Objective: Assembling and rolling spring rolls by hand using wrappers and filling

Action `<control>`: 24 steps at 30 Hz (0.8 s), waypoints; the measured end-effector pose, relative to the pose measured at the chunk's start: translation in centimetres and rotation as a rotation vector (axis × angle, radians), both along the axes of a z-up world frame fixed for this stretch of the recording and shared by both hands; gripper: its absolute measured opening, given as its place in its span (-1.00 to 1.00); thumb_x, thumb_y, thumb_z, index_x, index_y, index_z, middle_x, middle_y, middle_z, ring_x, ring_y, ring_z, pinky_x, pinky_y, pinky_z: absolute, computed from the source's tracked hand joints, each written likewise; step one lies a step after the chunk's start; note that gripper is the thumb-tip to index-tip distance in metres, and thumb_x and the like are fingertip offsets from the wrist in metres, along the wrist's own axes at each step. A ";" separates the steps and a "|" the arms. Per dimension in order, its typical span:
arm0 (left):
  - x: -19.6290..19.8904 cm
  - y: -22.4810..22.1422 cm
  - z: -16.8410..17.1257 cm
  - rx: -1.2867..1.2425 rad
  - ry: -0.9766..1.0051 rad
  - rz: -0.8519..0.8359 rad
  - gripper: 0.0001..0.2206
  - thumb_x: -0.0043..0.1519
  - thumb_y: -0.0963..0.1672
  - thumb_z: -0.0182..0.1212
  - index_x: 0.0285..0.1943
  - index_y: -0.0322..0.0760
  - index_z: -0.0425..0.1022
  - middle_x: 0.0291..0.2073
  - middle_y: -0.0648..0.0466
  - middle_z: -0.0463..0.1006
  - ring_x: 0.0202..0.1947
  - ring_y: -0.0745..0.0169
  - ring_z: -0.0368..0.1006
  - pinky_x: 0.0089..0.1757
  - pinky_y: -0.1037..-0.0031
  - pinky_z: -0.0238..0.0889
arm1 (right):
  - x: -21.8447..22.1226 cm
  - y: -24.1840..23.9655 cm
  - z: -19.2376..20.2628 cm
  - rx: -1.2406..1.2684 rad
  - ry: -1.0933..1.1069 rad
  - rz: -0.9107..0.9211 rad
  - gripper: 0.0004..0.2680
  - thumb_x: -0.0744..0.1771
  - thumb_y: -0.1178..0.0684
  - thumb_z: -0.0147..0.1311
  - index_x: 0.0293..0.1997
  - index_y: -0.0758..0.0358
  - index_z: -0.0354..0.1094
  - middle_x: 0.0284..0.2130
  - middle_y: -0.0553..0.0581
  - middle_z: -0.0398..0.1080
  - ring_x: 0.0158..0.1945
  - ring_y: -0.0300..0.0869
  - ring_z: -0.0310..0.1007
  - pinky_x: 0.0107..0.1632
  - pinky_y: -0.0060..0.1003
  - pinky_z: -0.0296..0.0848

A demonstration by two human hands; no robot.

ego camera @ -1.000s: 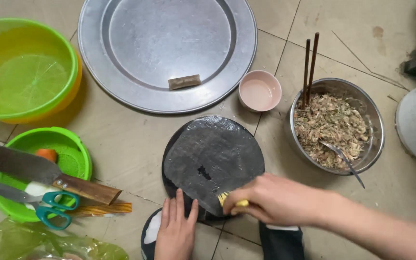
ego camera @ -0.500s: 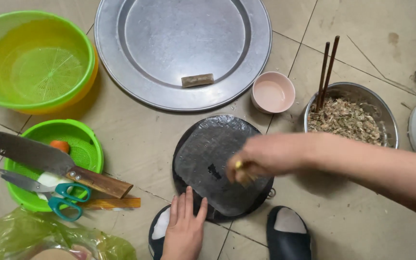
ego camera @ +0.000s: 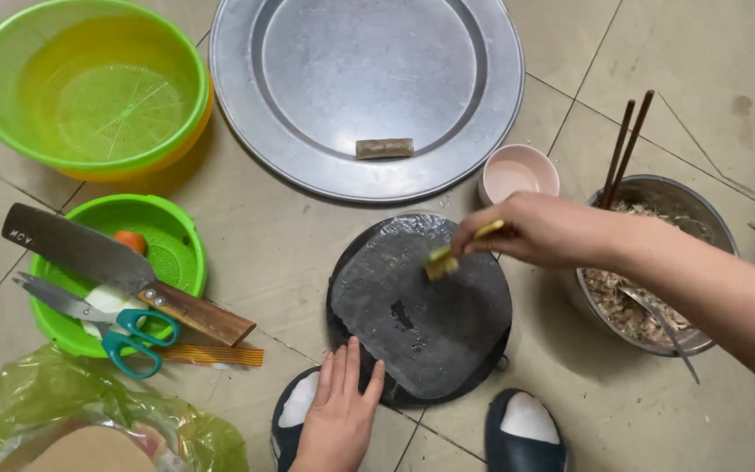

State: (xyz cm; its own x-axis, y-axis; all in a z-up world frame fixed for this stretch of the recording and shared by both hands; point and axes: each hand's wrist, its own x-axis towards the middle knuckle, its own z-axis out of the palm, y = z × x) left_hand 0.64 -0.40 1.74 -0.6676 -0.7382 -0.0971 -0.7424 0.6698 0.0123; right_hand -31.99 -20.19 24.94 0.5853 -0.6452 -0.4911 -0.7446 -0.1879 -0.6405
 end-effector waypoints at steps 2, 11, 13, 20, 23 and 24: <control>-0.1 0.2 0.1 -0.018 0.011 -0.022 -0.43 0.24 -0.10 -0.12 0.53 -0.14 0.18 0.53 -0.58 0.00 0.50 -0.50 -0.01 0.42 -0.14 -0.32 | -0.9 0.0 0.0 -0.141 -0.010 -0.074 -0.82 0.36 0.01 0.11 0.04 -0.06 0.60 0.04 -0.16 0.69 0.04 -0.22 0.70 0.08 -0.25 0.57; 0.2 0.1 -0.5 -0.133 0.089 -0.015 -0.48 0.24 -0.09 -0.10 0.45 -0.15 0.32 0.47 -0.61 0.13 0.42 -0.54 0.15 0.41 -0.14 -0.22 | -3.4 0.9 1.4 0.095 0.332 0.040 -0.75 0.39 -0.03 -0.05 -0.03 -0.25 0.67 0.00 -0.35 0.75 0.04 -0.39 0.75 0.18 -0.31 0.59; 0.2 0.0 -0.3 -0.113 0.090 -0.035 -0.49 0.27 -0.10 -0.11 0.46 -0.18 0.31 0.46 -0.62 0.14 0.39 -0.57 0.16 0.37 -0.17 -0.15 | -1.9 0.1 0.3 -0.220 0.101 -0.174 -0.83 0.34 -0.07 0.15 -0.01 -0.12 0.62 0.14 -0.21 0.62 0.17 -0.24 0.64 0.23 -0.21 0.50; 0.2 0.6 -3.0 -0.121 0.176 -0.009 -0.46 0.27 -0.09 -0.13 0.51 -0.17 0.23 0.49 -0.61 0.07 0.39 -0.56 0.13 0.38 -0.17 -0.19 | -1.0 2.8 -2.3 -0.658 -0.210 -0.415 -0.73 0.32 0.26 0.19 0.13 0.18 0.52 0.13 0.21 0.55 0.19 -0.05 0.59 0.34 -0.19 0.51; 0.1 0.5 -2.6 -0.152 0.173 0.023 -0.54 0.34 -0.11 -0.20 0.46 -0.14 0.31 0.46 -0.60 0.15 0.37 -0.51 0.20 0.38 -0.09 -0.12 | -2.5 4.8 -8.0 -0.617 -0.257 -0.529 -0.69 0.28 0.38 0.17 0.06 0.13 0.57 0.17 0.28 0.51 0.21 0.01 0.59 0.38 -0.21 0.47; 0.1 0.5 -2.5 -0.148 0.170 0.015 -0.53 0.35 -0.09 -0.19 0.47 -0.13 0.31 0.46 -0.60 0.14 0.38 -0.52 0.20 0.37 -0.10 -0.11 | -3.2 5.5 -10.1 -0.679 -0.249 -0.469 -0.72 0.30 0.37 0.14 0.01 0.10 0.60 0.24 0.27 0.45 0.29 0.00 0.50 0.46 -0.22 0.35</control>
